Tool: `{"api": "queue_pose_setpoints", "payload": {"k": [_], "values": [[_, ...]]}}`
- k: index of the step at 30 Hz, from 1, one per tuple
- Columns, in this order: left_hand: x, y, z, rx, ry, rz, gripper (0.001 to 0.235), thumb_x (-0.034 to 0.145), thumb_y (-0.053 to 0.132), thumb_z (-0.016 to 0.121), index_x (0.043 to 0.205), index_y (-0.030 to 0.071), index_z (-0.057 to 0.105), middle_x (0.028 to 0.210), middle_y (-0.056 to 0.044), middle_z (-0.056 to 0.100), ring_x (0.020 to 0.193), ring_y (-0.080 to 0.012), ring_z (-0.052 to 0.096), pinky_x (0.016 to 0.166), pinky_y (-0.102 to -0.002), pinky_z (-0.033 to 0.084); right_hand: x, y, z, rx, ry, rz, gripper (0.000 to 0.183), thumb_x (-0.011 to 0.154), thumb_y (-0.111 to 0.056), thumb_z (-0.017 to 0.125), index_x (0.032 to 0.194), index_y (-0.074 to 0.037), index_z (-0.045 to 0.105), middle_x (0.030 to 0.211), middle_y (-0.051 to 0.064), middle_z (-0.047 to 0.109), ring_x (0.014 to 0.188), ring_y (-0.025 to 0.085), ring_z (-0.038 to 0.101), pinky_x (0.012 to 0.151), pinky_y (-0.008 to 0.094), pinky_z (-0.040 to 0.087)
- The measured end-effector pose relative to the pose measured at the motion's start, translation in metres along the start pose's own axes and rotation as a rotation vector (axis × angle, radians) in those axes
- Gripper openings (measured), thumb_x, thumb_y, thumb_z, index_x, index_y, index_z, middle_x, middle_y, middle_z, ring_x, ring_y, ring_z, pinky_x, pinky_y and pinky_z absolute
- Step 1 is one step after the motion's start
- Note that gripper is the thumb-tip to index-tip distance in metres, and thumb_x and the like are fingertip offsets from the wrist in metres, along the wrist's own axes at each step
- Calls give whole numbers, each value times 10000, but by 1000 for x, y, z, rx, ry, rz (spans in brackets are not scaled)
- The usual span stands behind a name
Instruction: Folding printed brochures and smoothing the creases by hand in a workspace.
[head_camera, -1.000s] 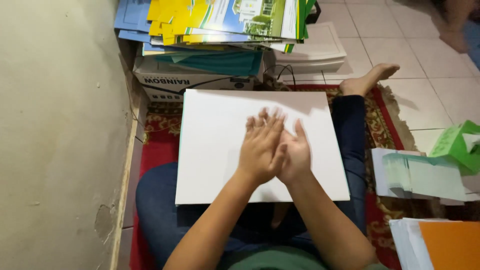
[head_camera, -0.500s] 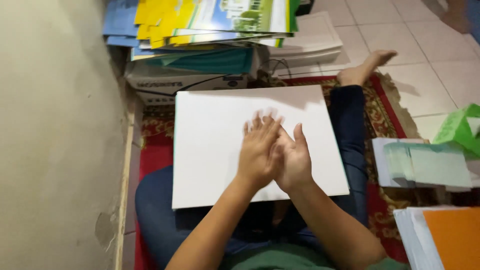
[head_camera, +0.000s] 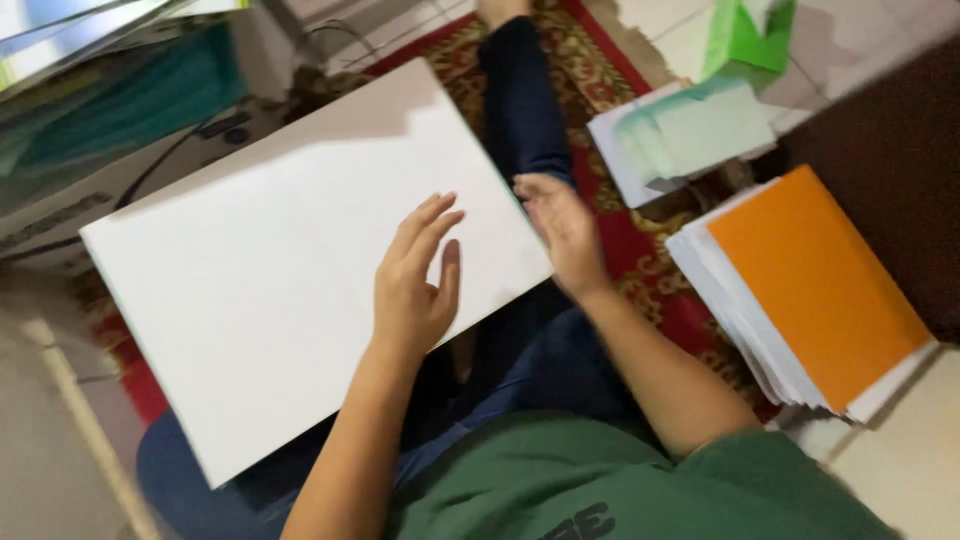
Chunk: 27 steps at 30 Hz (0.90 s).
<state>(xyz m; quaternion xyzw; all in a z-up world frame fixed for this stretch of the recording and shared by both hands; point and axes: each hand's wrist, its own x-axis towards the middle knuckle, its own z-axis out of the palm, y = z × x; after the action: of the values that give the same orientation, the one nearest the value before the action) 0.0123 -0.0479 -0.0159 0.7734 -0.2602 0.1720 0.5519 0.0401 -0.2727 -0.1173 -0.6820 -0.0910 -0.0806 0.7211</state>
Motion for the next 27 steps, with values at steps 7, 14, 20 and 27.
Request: {"api": "queue_pose_setpoints", "payload": {"k": [7, 14, 20, 27], "values": [[-19, -52, 31, 379, -48, -72, 369, 943, -9, 627, 1312, -17, 628, 1238, -177, 651, 1222, -355, 631, 1066, -436, 498, -11, 104, -214, 967, 804, 462, 586, 933, -245, 575, 1420, 27, 395, 1430, 210, 442, 1250, 330, 520, 1029, 437, 519], [-8, -31, 27, 442, -118, -96, 268, 945, -25, 619, 1206, -26, 679, 1138, -160, 684, 1210, -343, 644, 1046, -431, 511, 15, 91, -246, 1065, 794, 575, 1212, 828, -658, 556, 1611, -105, -186, 1695, 115, -198, 1580, 288, -10, 1214, 432, 219], [-8, -34, 28, 415, -120, -102, 246, 939, -36, 606, 1171, -31, 690, 1140, -167, 685, 1229, -357, 629, 1049, -434, 505, 54, 23, -191, 982, 831, 587, 1183, 865, -446, 722, 1610, -118, -137, 1661, 194, -195, 1572, 361, -44, 1214, 582, 230], [-5, -27, 27, 414, -137, -130, 216, 932, -42, 623, 1129, -22, 708, 1139, -159, 699, 1239, -345, 628, 1063, -428, 501, 70, 73, -247, 873, 886, 705, 933, 854, -369, 697, 1526, -9, 159, 1527, 282, 265, 1325, 445, 424, 981, 621, 430]]}}
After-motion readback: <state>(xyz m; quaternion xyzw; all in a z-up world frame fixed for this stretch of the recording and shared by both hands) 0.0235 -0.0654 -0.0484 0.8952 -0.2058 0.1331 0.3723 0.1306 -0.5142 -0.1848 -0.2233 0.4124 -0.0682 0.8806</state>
